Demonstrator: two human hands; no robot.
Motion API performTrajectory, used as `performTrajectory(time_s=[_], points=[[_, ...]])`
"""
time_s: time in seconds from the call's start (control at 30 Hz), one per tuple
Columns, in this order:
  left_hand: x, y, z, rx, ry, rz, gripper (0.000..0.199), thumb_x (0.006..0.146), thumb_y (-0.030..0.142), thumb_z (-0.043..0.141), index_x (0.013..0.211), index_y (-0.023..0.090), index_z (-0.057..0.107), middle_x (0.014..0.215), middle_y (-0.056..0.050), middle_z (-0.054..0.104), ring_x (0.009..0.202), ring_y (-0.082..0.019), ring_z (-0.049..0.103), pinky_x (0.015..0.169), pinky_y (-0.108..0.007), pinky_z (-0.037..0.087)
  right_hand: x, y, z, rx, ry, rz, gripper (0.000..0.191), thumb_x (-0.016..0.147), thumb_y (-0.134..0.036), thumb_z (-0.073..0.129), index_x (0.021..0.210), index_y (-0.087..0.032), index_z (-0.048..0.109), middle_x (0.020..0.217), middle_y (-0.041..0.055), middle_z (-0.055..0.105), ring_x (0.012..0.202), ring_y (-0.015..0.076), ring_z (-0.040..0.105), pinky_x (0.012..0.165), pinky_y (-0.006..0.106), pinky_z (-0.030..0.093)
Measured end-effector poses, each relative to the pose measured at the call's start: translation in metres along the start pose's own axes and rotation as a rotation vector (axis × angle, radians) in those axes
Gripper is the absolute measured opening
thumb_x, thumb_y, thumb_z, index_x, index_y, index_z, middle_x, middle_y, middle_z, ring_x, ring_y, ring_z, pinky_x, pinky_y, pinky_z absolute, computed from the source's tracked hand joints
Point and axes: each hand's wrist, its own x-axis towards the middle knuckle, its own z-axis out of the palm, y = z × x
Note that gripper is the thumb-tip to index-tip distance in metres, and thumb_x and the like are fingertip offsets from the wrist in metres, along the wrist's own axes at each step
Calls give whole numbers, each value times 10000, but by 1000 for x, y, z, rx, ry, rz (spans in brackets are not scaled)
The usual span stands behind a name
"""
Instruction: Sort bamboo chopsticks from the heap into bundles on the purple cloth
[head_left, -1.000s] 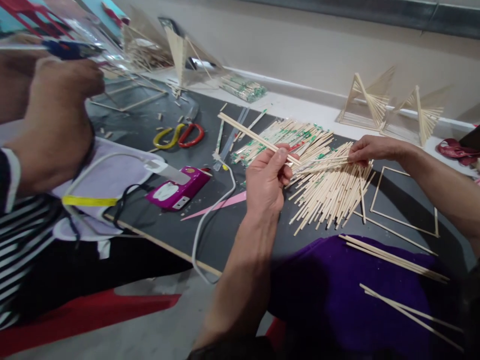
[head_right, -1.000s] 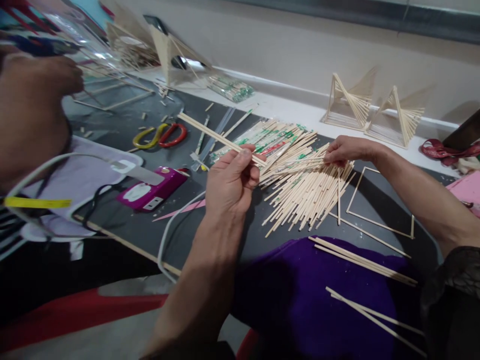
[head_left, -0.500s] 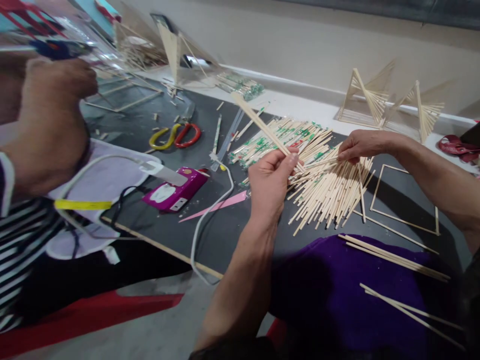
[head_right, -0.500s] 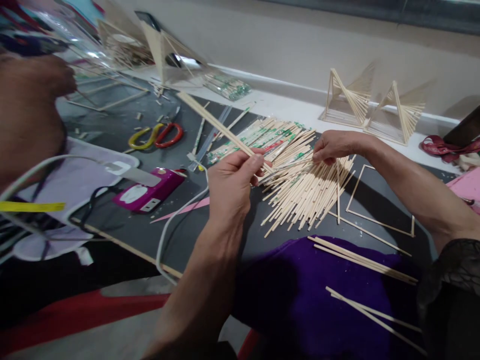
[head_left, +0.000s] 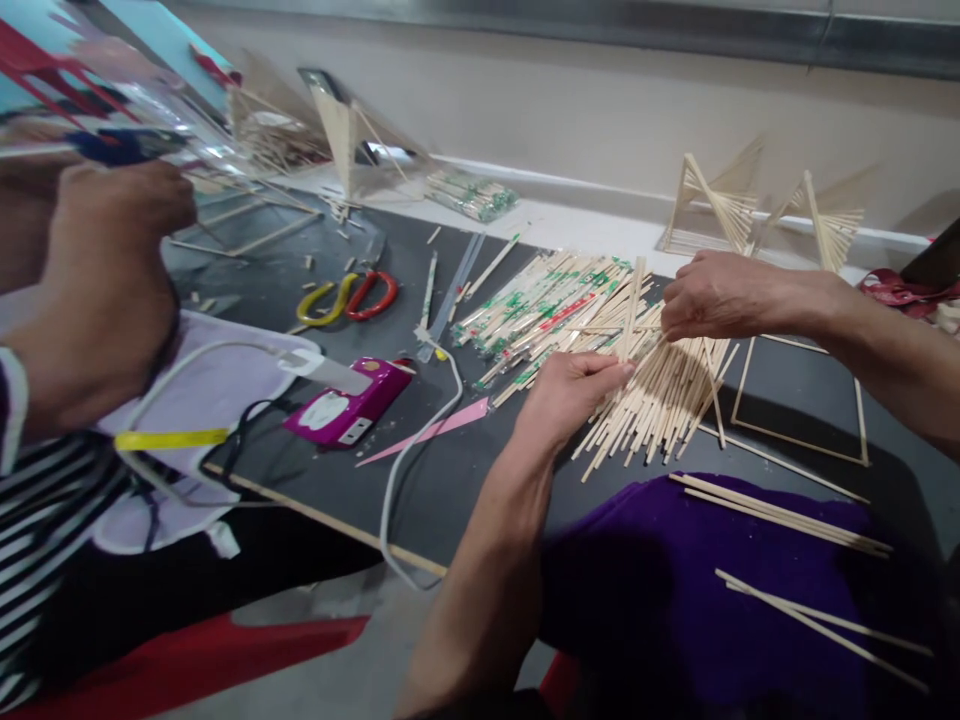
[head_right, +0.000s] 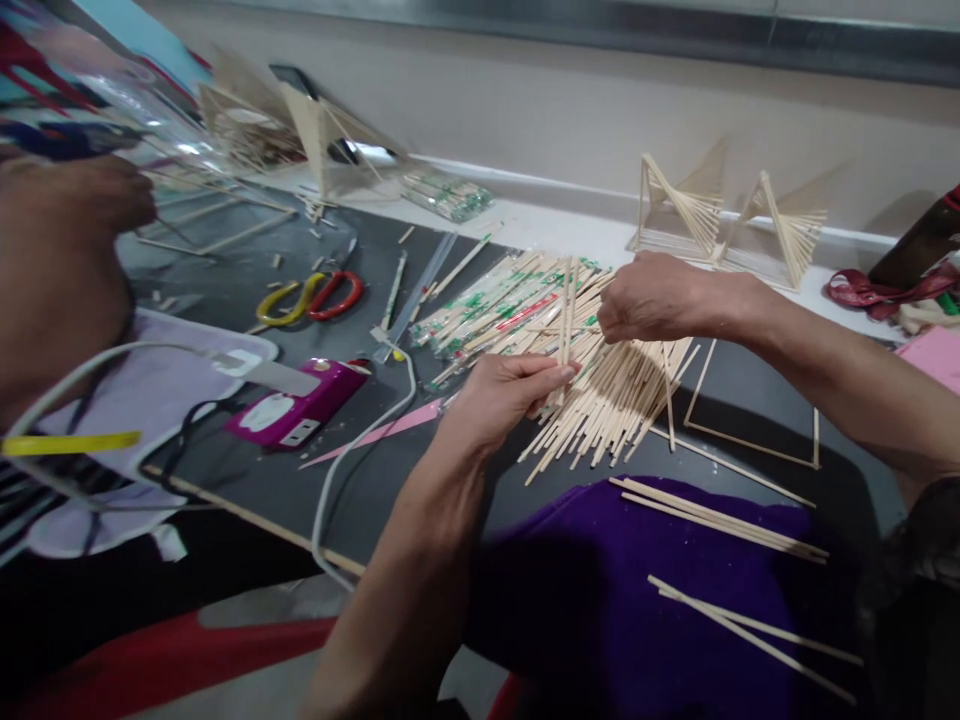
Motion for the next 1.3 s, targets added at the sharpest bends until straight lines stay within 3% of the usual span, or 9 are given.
performTrajectory(time_s=[0.17, 0.27, 0.33, 0.43, 0.53, 0.63, 0.8, 1.0, 1.3], points=[[-1, 2, 7, -89, -41, -17, 258, 679, 389, 756, 547, 181, 681, 508, 24, 498, 450, -73, 397, 402, -184, 269, -1, 0, -6, 52, 102, -22, 179, 898, -292, 659, 762, -187, 707, 834, 38, 683, 850, 189, 593, 815, 346, 384], [-1, 5, 12, -264, -51, -99, 274, 632, 421, 814, 594, 168, 715, 464, 18, 516, 420, -64, 419, 395, -171, 299, -5, -1, -6, 57, 367, -28, 194, 870, -338, 706, 970, -173, 731, 1098, 76, 685, 1092, 263, 577, 938, 415, 384], [0, 6, 15, -389, -42, -115, 275, 600, 416, 847, 641, 162, 749, 487, 3, 564, 412, -49, 427, 391, -160, 302, -8, -2, -1, 191, 609, 77, 316, 876, -357, 690, 1131, -171, 691, 1233, 94, 647, 1168, 274, 550, 930, 416, 406], [0, 7, 20, -531, -35, -135, 274, 577, 392, 867, 693, 161, 774, 565, -20, 640, 419, -33, 443, 376, -147, 284, -8, -8, 18, 636, 826, 295, 274, 921, -351, 588, 1110, -172, 674, 1098, 84, 688, 966, 192, 623, 746, 307, 468], [0, 7, 26, -558, -35, -143, 266, 587, 378, 864, 680, 150, 764, 582, -24, 652, 420, -32, 452, 371, -145, 288, -4, -19, 44, 1151, 693, 352, 188, 850, -345, 635, 870, -163, 676, 835, 53, 697, 637, 114, 592, 511, 229, 412], [-1, 5, 29, -527, -60, -149, 268, 638, 386, 837, 632, 143, 724, 481, 7, 575, 393, -35, 438, 373, -144, 295, 2, -30, 64, 1422, 526, 295, 180, 770, -344, 693, 751, -168, 661, 686, 15, 663, 538, 89, 548, 439, 204, 360], [1, 4, 32, -517, -68, -169, 262, 648, 351, 833, 579, 149, 680, 447, 16, 553, 388, -41, 449, 379, -140, 317, 5, -34, 74, 1497, 508, 250, 173, 715, -324, 721, 676, -169, 657, 523, -37, 576, 477, 67, 475, 434, 196, 319], [3, 6, 34, -529, -50, -238, 245, 599, 344, 890, 646, 154, 742, 646, -51, 702, 509, -66, 572, 428, -138, 427, 10, -32, 82, 1580, 526, 322, 189, 689, -309, 732, 628, -160, 633, 494, -38, 553, 443, 56, 416, 425, 204, 287], [5, 0, 31, -547, -75, -232, 361, 485, 384, 941, 606, 131, 714, 574, -25, 648, 487, -67, 565, 448, -151, 497, 16, -36, 86, 1613, 561, 291, 246, 700, -345, 764, 662, -158, 608, 525, -57, 507, 474, 51, 405, 453, 204, 297]])
